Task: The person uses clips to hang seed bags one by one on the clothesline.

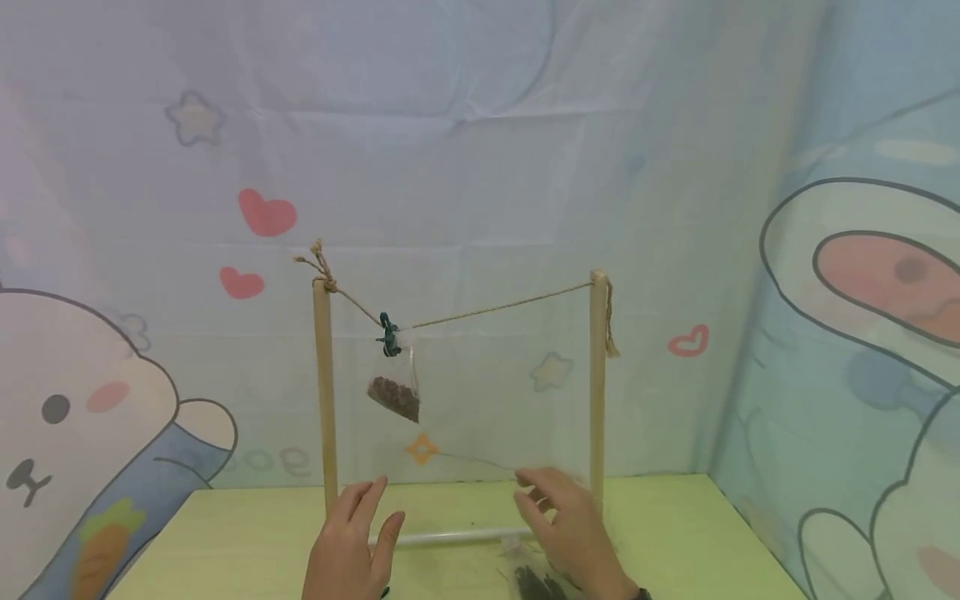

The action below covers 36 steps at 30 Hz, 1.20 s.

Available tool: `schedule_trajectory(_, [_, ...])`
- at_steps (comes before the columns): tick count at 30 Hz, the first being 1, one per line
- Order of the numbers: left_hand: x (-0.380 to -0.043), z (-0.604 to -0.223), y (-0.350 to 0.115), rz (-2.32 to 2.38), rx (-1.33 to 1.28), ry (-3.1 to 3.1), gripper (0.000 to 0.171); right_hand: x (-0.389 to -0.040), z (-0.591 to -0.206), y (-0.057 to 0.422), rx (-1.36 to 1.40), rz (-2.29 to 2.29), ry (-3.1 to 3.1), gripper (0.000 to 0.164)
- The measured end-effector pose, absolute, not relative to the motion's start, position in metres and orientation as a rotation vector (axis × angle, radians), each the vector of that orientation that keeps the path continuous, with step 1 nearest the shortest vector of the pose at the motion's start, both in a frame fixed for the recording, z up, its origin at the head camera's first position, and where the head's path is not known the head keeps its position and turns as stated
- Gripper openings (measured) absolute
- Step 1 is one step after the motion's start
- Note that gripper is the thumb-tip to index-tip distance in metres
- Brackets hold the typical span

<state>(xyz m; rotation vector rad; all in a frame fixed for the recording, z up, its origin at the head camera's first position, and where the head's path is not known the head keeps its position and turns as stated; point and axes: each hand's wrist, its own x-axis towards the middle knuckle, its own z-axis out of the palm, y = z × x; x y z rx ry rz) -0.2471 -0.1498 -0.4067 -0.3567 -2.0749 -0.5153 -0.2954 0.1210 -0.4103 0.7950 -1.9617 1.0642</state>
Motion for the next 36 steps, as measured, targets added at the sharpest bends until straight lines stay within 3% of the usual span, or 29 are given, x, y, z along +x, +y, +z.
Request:
schedule_trajectory(17, [-0.259, -0.468, -0.149, -0.450, -0.470, -2.170, 0.037, -0.285, -0.459, 0.130, 0.550, 1.225, -2.248, 0.017])
schedule_trajectory(28, [-0.260, -0.464, -0.157, -0.599, -0.430, -2.343, 0.029, -0.295, -0.482, 0.120, 0.757, 1.153, -2.226, 0.011])
schedule_trajectory(36, [-0.261, -0.455, -0.180, -0.684, -0.312, -2.516, 0.026, -0.290, -0.477, 0.104, 0.967, 1.200, -2.382, 0.021])
